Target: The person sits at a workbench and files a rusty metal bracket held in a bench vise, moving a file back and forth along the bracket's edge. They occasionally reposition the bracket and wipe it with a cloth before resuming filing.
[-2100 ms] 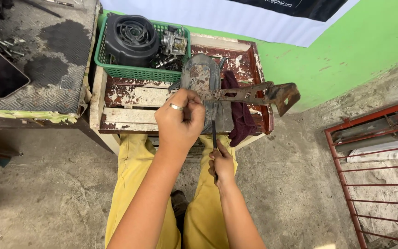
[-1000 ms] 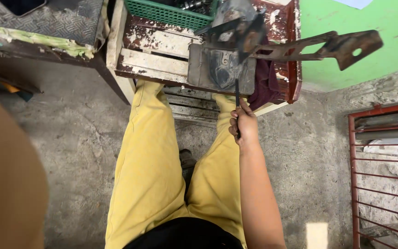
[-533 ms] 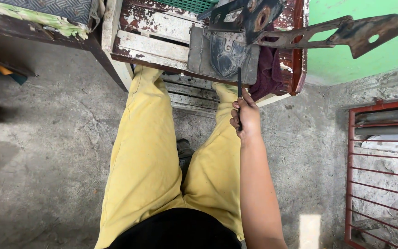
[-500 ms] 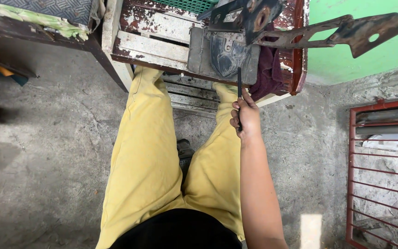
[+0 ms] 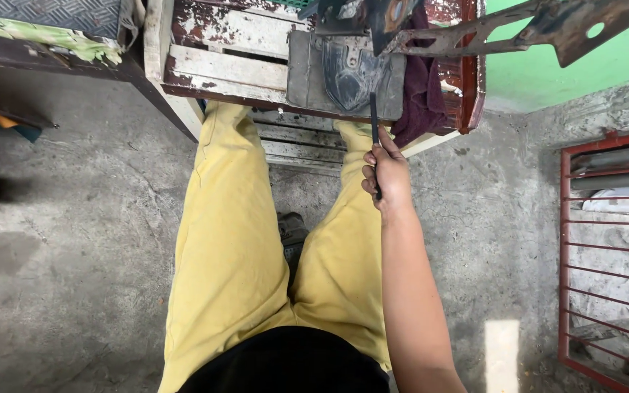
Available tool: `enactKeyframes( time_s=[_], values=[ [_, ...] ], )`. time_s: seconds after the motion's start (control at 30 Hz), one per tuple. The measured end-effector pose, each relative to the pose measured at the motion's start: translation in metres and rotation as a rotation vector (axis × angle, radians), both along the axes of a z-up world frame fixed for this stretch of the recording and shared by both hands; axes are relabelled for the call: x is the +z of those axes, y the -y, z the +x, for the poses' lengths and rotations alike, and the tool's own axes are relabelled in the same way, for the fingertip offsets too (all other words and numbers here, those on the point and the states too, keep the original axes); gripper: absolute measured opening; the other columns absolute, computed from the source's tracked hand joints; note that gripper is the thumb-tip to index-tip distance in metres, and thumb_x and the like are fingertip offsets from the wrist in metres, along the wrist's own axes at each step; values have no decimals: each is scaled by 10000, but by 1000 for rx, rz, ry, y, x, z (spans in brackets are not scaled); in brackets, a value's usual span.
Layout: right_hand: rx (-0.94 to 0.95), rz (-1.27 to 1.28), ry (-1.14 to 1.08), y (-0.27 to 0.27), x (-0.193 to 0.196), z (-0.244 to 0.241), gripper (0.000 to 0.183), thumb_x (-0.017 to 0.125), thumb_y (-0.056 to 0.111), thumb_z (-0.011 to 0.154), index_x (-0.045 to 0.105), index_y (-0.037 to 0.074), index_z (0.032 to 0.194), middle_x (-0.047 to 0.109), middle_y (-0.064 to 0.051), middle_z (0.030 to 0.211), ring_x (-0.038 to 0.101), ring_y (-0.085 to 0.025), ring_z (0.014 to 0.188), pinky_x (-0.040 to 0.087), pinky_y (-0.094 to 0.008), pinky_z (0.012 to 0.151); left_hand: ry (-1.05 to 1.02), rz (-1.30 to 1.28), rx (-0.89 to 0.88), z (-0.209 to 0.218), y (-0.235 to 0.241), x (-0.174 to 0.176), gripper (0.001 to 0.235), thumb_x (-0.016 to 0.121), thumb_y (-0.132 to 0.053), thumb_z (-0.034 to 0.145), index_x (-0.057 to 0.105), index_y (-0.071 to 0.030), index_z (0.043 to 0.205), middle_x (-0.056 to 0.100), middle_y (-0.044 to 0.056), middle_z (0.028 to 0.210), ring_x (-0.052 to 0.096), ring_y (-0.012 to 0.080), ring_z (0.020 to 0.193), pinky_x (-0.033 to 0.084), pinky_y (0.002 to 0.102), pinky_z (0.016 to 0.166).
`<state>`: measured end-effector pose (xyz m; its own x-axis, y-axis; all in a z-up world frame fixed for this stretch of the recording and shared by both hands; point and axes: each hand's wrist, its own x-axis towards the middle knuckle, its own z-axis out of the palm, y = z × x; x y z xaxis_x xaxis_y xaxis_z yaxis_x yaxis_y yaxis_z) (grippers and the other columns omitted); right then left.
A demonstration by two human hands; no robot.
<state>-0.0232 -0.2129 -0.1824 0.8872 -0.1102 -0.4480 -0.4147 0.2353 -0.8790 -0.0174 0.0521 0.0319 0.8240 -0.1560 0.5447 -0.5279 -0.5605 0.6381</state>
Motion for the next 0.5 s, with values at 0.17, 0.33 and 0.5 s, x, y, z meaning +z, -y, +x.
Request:
enactKeyframes(
  time_s=[0.17,0.33,0.5],
  values=[
    [48,-599,-1,-5,15,0,397,528,246,1002,607,318,1384,554,-72,857,507,-206,720,405,-313,572,30,114,-27,12,10,15,254,530,-333,1034,608,-137,1173,625,115,1183,529,340,1136,326,489,964],
    [287,-1198,-117,-7,24,0,414,520,422,998,546,536,1395,750,-88,1093,708,-336,1063,590,-465,894,81,231,-89,34,27,33,250,536,-343,1018,617,-144,1146,624,118,1156,518,354,1113,309,502,942],
    [459,-1292,-58,-26,51,-11,601,420,159,966,439,312,1547,657,-249,934,688,-428,821,576,-558,656,160,333,-123,60,40,54,247,543,-353,1002,625,-152,1119,623,121,1129,508,368,1091,291,515,920]
  ],
)
